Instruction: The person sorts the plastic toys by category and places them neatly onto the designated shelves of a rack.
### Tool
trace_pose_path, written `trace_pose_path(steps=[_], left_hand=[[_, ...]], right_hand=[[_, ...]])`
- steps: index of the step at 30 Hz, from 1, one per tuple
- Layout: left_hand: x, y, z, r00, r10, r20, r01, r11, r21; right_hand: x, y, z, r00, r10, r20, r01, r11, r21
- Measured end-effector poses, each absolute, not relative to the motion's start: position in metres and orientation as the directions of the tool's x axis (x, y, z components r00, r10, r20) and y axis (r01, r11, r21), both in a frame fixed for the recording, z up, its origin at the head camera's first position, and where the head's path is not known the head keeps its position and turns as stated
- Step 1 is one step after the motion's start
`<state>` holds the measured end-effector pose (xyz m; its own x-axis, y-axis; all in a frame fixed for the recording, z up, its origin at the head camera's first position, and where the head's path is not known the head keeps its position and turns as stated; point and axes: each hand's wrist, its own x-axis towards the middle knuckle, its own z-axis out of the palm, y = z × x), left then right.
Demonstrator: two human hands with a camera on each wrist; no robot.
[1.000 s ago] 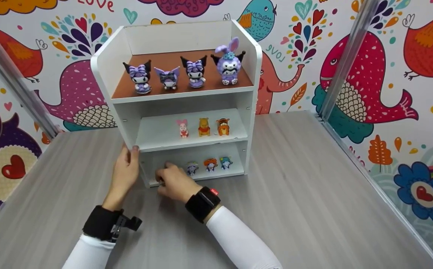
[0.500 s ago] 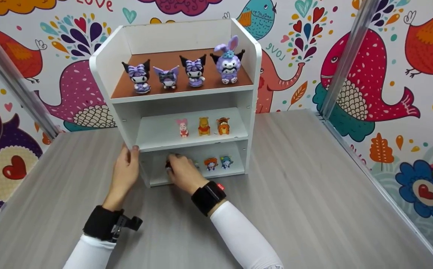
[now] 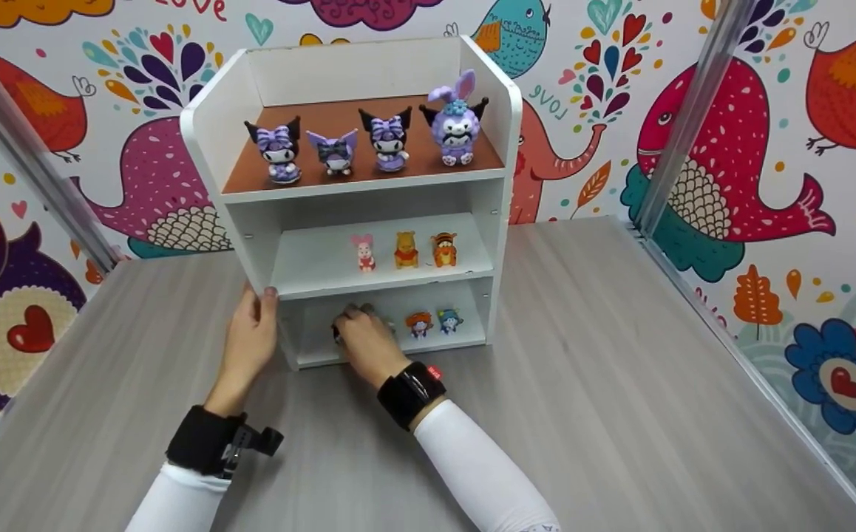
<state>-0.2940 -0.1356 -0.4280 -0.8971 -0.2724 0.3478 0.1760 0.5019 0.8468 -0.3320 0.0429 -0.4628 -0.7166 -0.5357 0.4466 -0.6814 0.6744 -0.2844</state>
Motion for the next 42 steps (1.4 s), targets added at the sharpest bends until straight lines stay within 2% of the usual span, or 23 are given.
trace_pose_path(steps=[10,26,42], left_hand=[[-0.2946,-0.1354,-0.4288,-0.904,-0.265,0.337,0.185,0.468,0.864],[-0.2945,-0.1347,-0.4286,-0.892,-0.28,0.355,0.192,0.475,0.859],[-0.2945,-0.135,-0.4287,-0.901,-0.274,0.336,0.164,0.501,0.85]], right_hand=[[-0.3349,0.0408,-0.4693,-0.692,-0.51,0.511,-0.679,0.7,-0.221],[-0.3354,0.04,-0.4703,-0.727,-0.489,0.482,-0.662,0.683,-0.307],[-0.3355,0.0395,-0.4699,-0.736,-0.498,0.458,-0.658,0.684,-0.314]])
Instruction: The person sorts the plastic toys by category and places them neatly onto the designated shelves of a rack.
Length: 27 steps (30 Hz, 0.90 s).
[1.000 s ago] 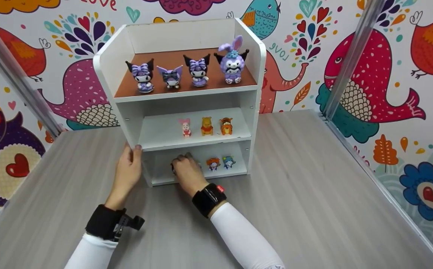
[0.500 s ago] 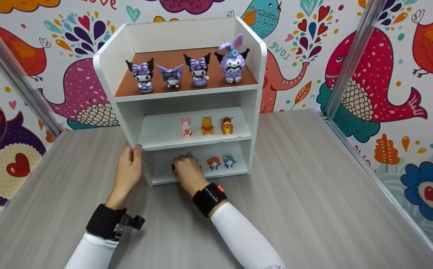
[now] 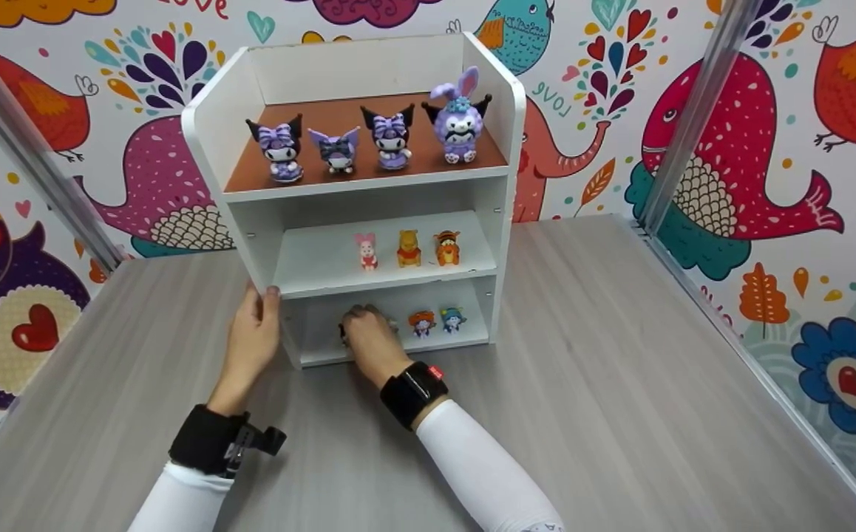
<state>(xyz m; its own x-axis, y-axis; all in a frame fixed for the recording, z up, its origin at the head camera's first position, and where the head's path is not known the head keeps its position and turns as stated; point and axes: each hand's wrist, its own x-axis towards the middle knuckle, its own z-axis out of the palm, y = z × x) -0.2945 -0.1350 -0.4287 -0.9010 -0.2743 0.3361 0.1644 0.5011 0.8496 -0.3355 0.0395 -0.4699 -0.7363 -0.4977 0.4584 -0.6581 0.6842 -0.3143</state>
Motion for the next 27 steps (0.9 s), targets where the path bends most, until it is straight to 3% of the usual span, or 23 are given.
trace_pose_path(steps=[8,20,24,27], left_hand=[[-0.297,-0.134,-0.431,-0.907,-0.271,0.322,0.157,0.491,0.857],[-0.296,-0.137,-0.43,-0.915,-0.22,0.338,0.192,0.5,0.844],[-0.291,-0.142,-0.424,-0.917,-0.206,0.342,0.178,0.557,0.811],[-0.284,-0.144,-0.415,-0.922,-0.225,0.314,0.097,0.653,0.751]], right_hand=[[-0.334,0.043,-0.468,-0.744,-0.491,0.454,-0.658,0.659,-0.366],[-0.312,0.072,-0.425,-0.693,-0.601,0.399,-0.711,0.659,-0.243],[-0.298,0.09,-0.406,-0.671,-0.617,0.411,-0.729,0.651,-0.213],[-0.288,0.104,-0.396,-0.673,-0.589,0.447,-0.718,0.665,-0.205]])
